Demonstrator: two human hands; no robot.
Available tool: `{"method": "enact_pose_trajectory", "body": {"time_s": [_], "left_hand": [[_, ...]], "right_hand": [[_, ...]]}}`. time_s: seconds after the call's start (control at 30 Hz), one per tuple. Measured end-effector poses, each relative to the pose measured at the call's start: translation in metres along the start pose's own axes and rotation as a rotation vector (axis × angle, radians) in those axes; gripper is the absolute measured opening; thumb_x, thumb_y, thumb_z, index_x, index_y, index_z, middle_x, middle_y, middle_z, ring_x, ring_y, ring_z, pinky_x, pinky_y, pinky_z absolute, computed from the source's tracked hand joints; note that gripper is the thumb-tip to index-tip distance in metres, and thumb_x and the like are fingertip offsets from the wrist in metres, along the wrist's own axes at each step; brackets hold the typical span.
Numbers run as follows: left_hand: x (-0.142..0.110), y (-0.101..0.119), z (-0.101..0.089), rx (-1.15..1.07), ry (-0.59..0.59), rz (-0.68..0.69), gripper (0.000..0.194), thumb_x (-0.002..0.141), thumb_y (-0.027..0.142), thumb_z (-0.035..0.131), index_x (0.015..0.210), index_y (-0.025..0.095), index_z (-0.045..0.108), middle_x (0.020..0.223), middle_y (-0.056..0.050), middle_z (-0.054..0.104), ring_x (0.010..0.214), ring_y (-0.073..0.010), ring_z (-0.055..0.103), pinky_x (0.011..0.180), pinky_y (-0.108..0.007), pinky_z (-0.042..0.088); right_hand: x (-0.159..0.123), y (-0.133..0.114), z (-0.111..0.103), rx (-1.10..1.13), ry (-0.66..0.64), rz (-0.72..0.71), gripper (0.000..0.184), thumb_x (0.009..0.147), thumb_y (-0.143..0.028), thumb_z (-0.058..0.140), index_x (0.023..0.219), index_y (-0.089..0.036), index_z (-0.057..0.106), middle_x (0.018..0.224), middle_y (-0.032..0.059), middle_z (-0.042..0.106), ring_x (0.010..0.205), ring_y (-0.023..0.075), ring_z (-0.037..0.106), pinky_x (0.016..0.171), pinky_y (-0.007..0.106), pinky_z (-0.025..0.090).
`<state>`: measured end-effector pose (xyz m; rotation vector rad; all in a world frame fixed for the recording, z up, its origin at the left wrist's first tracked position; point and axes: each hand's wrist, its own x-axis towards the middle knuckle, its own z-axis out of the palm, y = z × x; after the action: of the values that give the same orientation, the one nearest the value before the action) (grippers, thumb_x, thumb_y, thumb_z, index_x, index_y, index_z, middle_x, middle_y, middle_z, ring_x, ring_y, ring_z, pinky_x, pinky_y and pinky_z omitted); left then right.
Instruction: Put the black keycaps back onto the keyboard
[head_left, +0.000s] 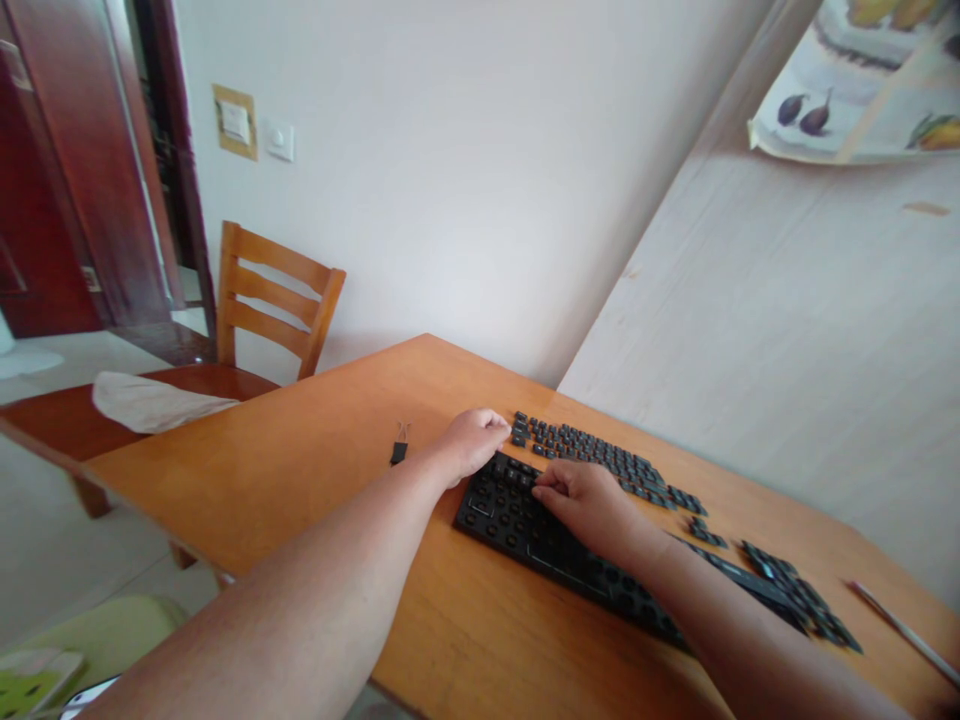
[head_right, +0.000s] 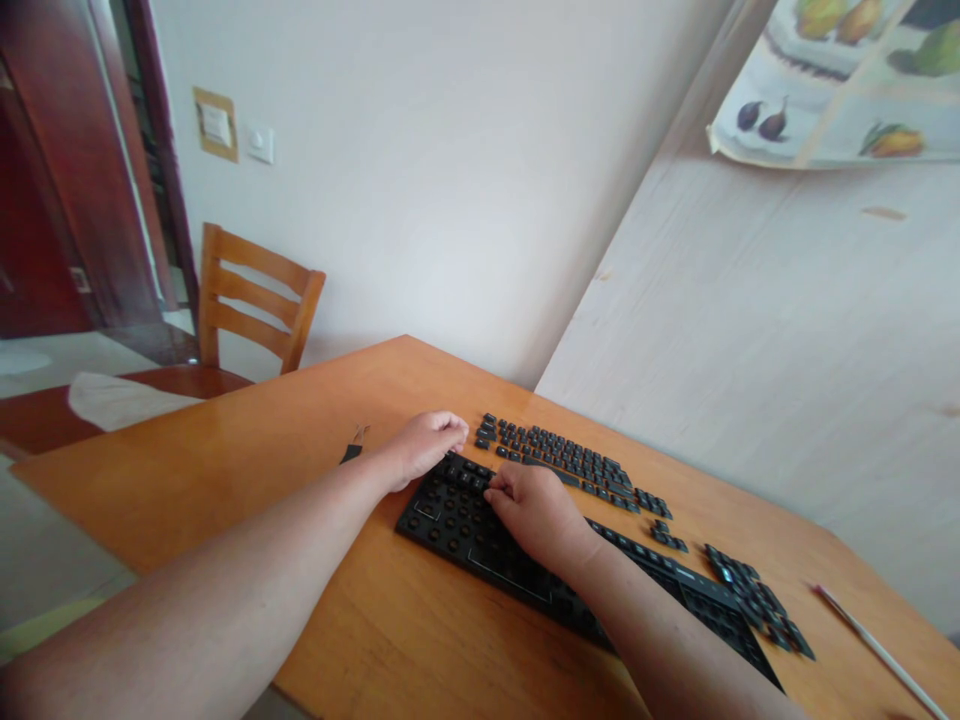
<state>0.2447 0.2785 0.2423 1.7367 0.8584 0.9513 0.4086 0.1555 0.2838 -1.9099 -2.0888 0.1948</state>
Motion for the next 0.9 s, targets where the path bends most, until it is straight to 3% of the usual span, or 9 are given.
{"method": "enact_pose_trajectory", "body": {"time_s": [0.27,0.47,0.67,0.9], "left_hand": [[0.000,-0.002,0.000,-0.001,0.000,0.014,0.016,0.075,0.030,0.052,0.072,0.018,0.062,0.073,-0.002,0.067,0.071,-0.0172,0.059,0.065,-0.026,0.042],[0.000,-0.004,-0.001,0.004,-0.004,0.030,0.021,0.078,0.036,0.052,0.075,0.018,0.063,0.074,-0.002,0.067,0.073,-0.0179,0.060,0.065,-0.026,0.042],[0.000,-0.005,-0.002,0.009,-0.012,0.027,0.022,0.078,0.037,0.052,0.075,0.018,0.063,0.074,-0.002,0.067,0.072,-0.0176,0.060,0.065,-0.027,0.043],[0.000,-0.005,-0.005,-0.047,-0.029,-0.018,0.027,0.079,0.042,0.054,0.084,0.018,0.066,0.079,-0.003,0.069,0.080,-0.0188,0.063,0.073,-0.028,0.046]], "right_hand": [[-0.003,-0.003,-0.006,0.007,-0.007,-0.040,0.017,0.086,-0.025,0.054,0.080,-0.021,0.069,0.076,0.0000,0.070,0.073,0.0163,0.063,0.067,0.026,0.044],[-0.019,0.000,-0.011,-0.005,0.057,-0.057,0.032,0.090,-0.021,0.045,0.103,-0.024,0.074,0.100,0.0027,0.075,0.092,0.0193,0.068,0.084,0.030,0.049],[-0.029,-0.003,-0.004,-0.102,-0.015,-0.037,0.042,0.085,-0.016,0.047,0.120,-0.026,0.070,0.118,0.0030,0.071,0.110,0.0218,0.064,0.098,0.035,0.046],[-0.041,-0.002,-0.017,-0.086,0.024,-0.011,0.041,0.086,-0.018,0.047,0.118,-0.027,0.070,0.113,0.0033,0.072,0.105,0.0226,0.066,0.094,0.034,0.048]]}}
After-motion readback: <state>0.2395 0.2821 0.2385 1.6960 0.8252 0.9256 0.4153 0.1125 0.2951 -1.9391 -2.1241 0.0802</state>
